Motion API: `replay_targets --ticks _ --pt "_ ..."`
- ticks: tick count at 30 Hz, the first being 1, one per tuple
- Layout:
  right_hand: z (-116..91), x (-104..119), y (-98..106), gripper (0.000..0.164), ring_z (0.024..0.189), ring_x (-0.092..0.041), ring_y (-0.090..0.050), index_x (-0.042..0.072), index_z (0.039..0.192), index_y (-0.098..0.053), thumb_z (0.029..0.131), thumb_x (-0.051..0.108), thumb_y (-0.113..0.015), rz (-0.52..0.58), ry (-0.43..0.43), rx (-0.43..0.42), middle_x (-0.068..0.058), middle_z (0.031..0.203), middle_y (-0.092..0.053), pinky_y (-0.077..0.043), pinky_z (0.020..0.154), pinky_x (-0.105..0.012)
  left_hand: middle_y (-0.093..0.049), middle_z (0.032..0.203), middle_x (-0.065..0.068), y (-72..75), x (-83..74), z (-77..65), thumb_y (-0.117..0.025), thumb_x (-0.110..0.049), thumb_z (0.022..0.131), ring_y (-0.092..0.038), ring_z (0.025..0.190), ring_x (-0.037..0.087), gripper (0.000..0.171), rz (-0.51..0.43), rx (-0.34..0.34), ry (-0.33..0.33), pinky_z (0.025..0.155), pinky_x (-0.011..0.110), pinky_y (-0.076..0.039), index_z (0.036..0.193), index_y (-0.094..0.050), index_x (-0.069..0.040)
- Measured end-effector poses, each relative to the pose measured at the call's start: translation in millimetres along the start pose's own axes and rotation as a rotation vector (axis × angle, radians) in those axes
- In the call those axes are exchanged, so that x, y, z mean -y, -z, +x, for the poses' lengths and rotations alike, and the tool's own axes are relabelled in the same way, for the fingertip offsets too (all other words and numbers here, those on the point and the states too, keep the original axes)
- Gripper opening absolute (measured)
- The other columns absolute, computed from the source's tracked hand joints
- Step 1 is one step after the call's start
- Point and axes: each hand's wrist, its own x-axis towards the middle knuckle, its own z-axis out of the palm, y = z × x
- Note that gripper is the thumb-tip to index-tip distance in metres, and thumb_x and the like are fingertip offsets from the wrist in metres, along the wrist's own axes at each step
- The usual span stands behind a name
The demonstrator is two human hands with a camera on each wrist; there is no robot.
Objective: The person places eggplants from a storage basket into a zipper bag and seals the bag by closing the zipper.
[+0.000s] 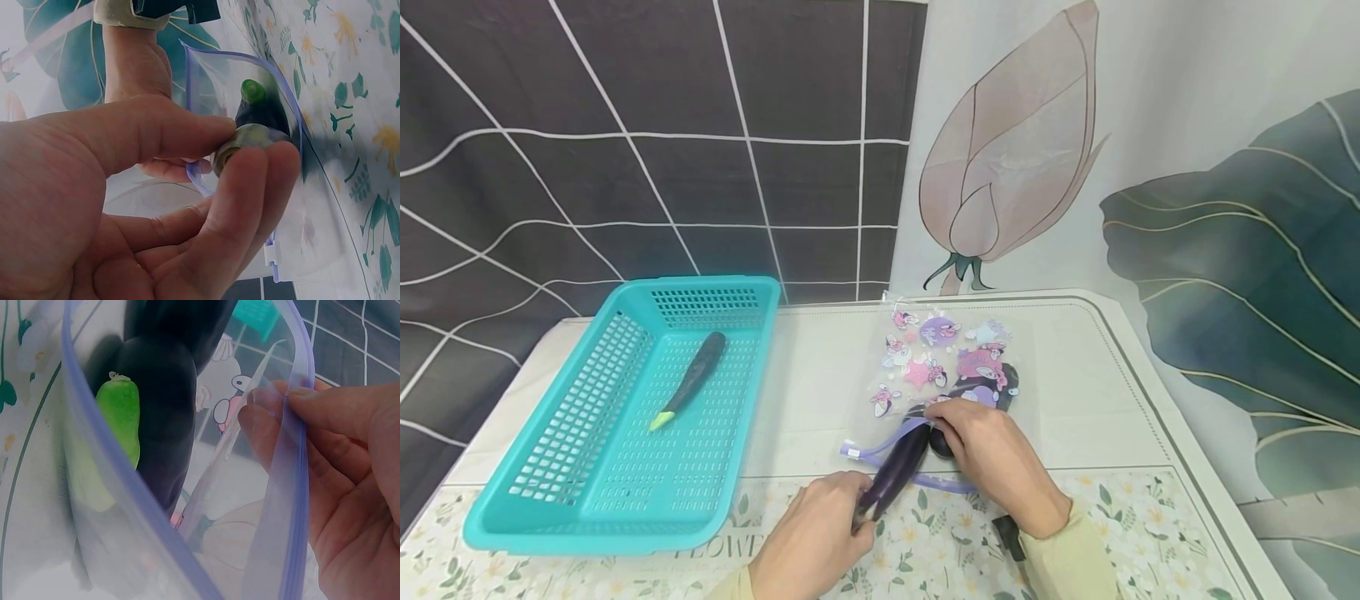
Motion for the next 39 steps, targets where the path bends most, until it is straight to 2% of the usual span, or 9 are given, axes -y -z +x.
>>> replay_targets --ticks 7,14,24,29,39 --pt "-0.3 -0.4 -0.3 0.024 0.092 -0.014 -0.071 0.013 0.102 -0.074 0.084 -0.002 -0.077 -0.002 0.006 -0.005 0.003 0.101 -0.075 -0.058 0.078 -0.034 -0.068 0.089 0.007 -0.6 -1.8 0.0 -0.081 -0.008 0.074 -0.068 0.078 0.016 0.034 0.034 -0.004 -0.019 0.068 0.028 -0.057 0.104 -0.069 0.002" --pt "0.3 0.1 -0.3 0.024 0.092 -0.013 -0.071 0.013 0.102 -0.074 0.084 -0.002 -0.077 -0.003 0.002 -0.002 0.003 0.100 -0.074 -0.058 0.078 -0.034 -0.069 0.094 0.008 -0.1 -2.3 -0.7 -0.079 -0.005 0.074 -0.070 0.084 0.018 0.033 0.038 -0.016 -0.032 0.073 0.028 -0.058 0.105 -0.069 0.001" --pt "0.1 0.7 0.0 0.023 0.092 -0.013 -0.071 0.013 0.102 -0.074 0.085 -0.002 -0.076 -0.003 -0.012 0.005 0.004 0.100 -0.074 -0.058 0.077 -0.033 -0.069 0.097 0.007 -1.1 -4.4 -0.4 -0.079 -0.004 0.072 -0.070 0.087 0.019 0.036 0.051 -0.016 -0.027 0.076 0.030 -0.058 0.107 -0.070 -0.001" --pt "0.3 1.0 -0.2 0.023 0.092 -0.013 -0.071 0.014 0.102 -0.075 0.085 -0.002 -0.076 -0.001 -0.009 -0.001 0.004 0.101 -0.074 -0.058 0.077 -0.033 -0.068 0.098 0.005 -2.2 -4.8 -1.1 -0.079 -0.003 0.072 -0.069 0.087 0.018 0.034 0.060 -0.033 -0.039 0.076 0.029 -0.057 0.105 -0.071 -0.001" --pt "0.5 0.6 -0.5 0.024 0.093 -0.013 -0.071 0.014 0.101 -0.074 0.084 -0.002 -0.077 0.005 0.000 -0.007 0.004 0.101 -0.074 -0.058 0.076 -0.032 -0.067 0.097 0.006 -5.6 -4.5 0.5 -0.076 0.001 0.073 -0.070 0.083 0.019 0.031 0.021 -0.077 -0.073 0.073 0.027 -0.057 0.103 -0.071 0.001"
